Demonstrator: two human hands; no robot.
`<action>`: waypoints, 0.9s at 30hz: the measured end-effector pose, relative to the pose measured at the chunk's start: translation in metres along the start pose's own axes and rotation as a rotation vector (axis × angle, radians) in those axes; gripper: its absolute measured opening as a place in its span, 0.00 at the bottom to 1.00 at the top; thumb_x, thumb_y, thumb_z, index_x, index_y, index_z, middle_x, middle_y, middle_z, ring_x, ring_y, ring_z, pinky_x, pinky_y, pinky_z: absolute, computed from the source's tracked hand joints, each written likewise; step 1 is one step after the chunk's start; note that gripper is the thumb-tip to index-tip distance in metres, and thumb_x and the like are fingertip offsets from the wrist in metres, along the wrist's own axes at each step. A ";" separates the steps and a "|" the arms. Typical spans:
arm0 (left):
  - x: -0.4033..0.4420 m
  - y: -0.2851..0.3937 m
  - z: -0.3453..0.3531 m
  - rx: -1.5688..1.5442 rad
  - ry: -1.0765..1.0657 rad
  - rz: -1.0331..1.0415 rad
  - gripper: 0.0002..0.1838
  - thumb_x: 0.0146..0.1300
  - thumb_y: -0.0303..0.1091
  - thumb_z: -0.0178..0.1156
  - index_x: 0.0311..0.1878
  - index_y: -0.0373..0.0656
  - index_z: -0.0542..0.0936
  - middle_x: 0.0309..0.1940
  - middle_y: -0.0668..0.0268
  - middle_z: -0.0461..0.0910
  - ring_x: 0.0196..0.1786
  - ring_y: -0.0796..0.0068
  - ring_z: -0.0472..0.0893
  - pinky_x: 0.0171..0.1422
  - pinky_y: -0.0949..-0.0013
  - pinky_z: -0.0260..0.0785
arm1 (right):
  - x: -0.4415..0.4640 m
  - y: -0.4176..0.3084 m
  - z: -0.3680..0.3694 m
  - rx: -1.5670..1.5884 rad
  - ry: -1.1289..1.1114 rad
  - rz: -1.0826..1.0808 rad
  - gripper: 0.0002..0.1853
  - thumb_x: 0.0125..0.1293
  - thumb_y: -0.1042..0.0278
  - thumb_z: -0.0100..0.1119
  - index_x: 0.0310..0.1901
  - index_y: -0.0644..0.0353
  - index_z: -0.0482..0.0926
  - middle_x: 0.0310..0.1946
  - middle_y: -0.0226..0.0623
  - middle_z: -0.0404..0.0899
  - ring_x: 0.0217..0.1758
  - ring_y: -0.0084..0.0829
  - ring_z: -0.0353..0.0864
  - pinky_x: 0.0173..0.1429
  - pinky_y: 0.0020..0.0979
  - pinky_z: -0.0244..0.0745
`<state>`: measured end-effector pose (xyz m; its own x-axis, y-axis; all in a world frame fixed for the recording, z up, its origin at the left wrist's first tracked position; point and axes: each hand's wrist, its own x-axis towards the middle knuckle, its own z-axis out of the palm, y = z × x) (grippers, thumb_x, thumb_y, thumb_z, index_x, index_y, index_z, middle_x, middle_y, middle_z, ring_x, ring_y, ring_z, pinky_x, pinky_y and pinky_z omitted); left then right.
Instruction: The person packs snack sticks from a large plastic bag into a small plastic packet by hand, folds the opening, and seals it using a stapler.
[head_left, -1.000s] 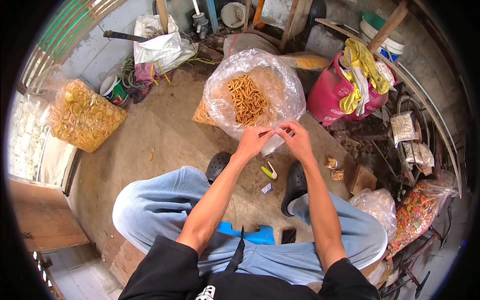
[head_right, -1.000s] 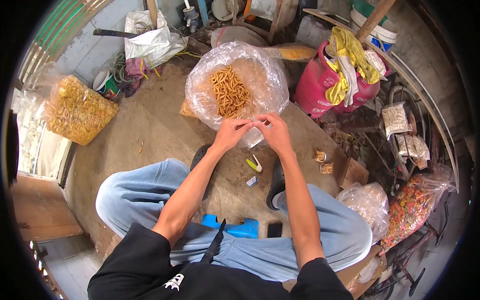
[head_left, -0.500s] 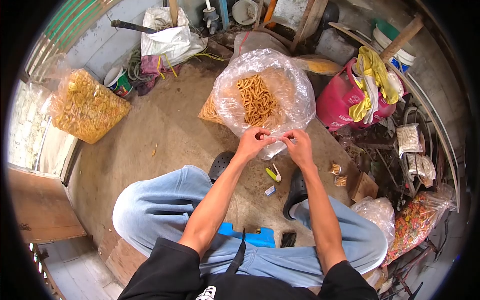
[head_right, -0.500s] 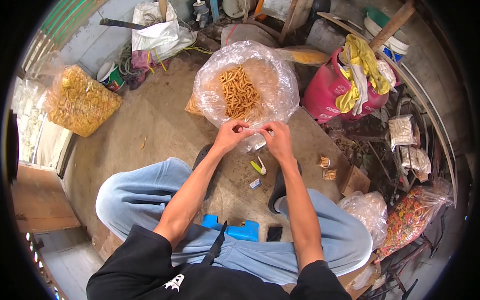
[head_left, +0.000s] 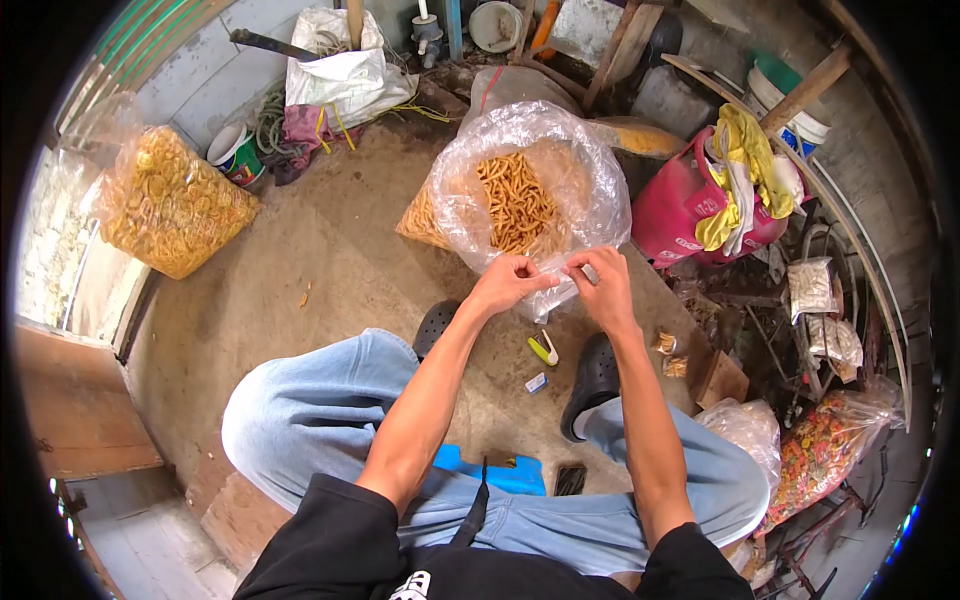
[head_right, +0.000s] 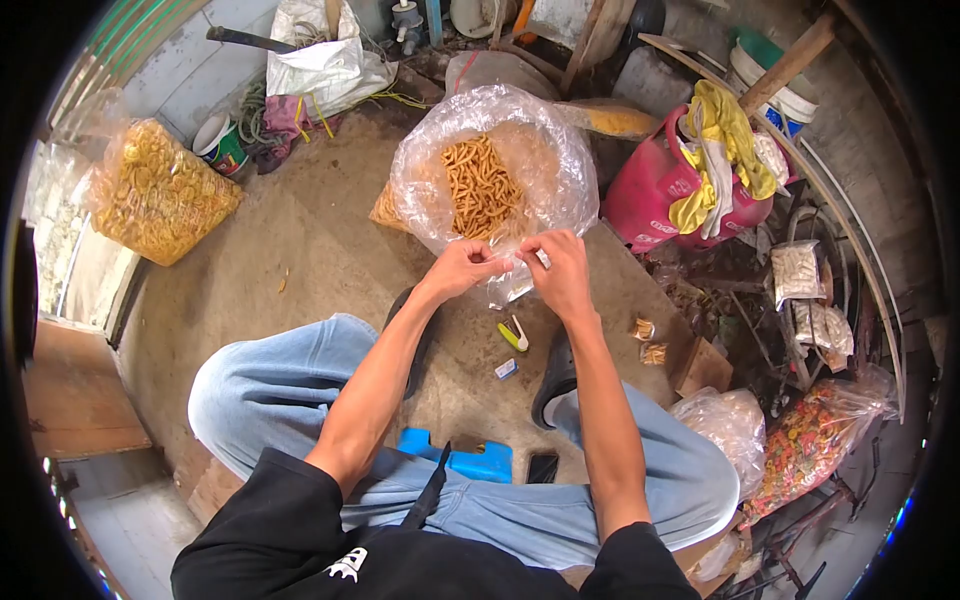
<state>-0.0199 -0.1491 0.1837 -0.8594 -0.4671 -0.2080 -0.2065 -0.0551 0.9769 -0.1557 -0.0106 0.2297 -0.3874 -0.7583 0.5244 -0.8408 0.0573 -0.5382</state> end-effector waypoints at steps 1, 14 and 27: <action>-0.001 0.001 -0.001 -0.001 0.002 0.003 0.21 0.53 0.48 0.75 0.25 0.41 0.78 0.18 0.75 0.73 0.23 0.85 0.68 0.26 0.75 0.60 | 0.000 -0.001 -0.002 -0.001 0.000 -0.004 0.08 0.51 0.74 0.71 0.34 0.58 0.82 0.30 0.33 0.81 0.41 0.36 0.78 0.51 0.35 0.67; -0.009 0.002 -0.001 0.247 -0.003 0.148 0.18 0.51 0.35 0.76 0.29 0.42 0.73 0.24 0.76 0.72 0.30 0.87 0.68 0.33 0.75 0.63 | 0.010 -0.015 -0.008 -0.123 -0.320 -0.095 0.09 0.55 0.61 0.69 0.36 0.52 0.85 0.37 0.28 0.79 0.49 0.34 0.74 0.57 0.37 0.60; -0.002 -0.039 0.014 -0.025 -0.062 0.189 0.28 0.54 0.27 0.68 0.58 0.39 0.70 0.48 0.67 0.78 0.49 0.78 0.76 0.53 0.69 0.72 | 0.011 -0.029 0.008 0.008 -0.572 0.002 0.13 0.66 0.55 0.53 0.39 0.51 0.84 0.39 0.36 0.84 0.49 0.36 0.80 0.59 0.40 0.59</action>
<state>-0.0167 -0.1342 0.1449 -0.9092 -0.4158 -0.0231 -0.0280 0.0058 0.9996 -0.1330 -0.0253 0.2458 -0.1209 -0.9891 0.0835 -0.8366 0.0563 -0.5449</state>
